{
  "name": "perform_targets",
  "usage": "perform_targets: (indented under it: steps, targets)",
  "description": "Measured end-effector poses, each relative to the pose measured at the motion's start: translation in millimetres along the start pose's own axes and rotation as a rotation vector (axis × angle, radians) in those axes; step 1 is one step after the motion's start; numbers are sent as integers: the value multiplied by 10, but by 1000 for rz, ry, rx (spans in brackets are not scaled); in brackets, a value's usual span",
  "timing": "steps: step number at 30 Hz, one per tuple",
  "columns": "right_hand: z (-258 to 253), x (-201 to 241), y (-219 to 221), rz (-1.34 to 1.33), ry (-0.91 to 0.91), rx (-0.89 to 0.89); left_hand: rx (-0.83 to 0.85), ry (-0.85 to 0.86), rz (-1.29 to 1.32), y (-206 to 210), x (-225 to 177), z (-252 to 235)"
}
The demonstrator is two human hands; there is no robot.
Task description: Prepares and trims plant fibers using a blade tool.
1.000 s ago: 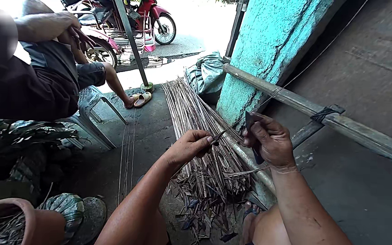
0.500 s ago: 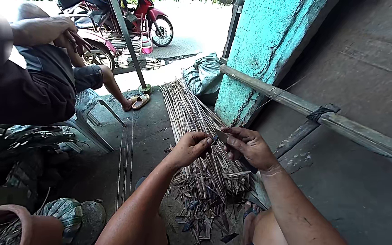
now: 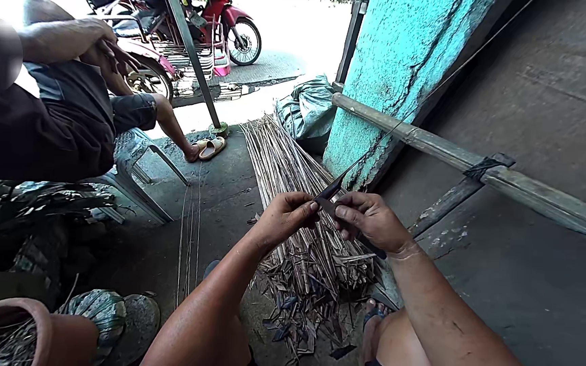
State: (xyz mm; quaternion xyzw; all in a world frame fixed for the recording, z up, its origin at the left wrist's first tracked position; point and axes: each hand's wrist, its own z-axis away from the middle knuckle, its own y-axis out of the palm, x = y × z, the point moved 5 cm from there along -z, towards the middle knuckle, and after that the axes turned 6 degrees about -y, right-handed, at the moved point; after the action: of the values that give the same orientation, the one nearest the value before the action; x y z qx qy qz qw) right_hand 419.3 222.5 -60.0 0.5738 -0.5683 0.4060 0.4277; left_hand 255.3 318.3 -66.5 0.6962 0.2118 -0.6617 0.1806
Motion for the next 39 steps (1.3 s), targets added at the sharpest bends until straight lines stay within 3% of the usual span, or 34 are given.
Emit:
perform_targets:
  steps: [7, 14, 24, 30, 39]
  targets:
    - [-1, -44, 44, -53, 23, 115, 107, -3, 50, 62, -55, 64]
    - [-13, -13, 107, -56, 32, 86, -25, 73, -32, 81, -90, 86]
    - [-2, 1, -65, -3, -93, 159, 215, 32, 48, 63, -128, 70]
    - [-7, 29, -132, 83, -169, 94, 218, 24, 53, 50, -152, 89]
    - [-8, 157, -163, 127, -366, -217, 179, 16, 57, 16, -204, 115]
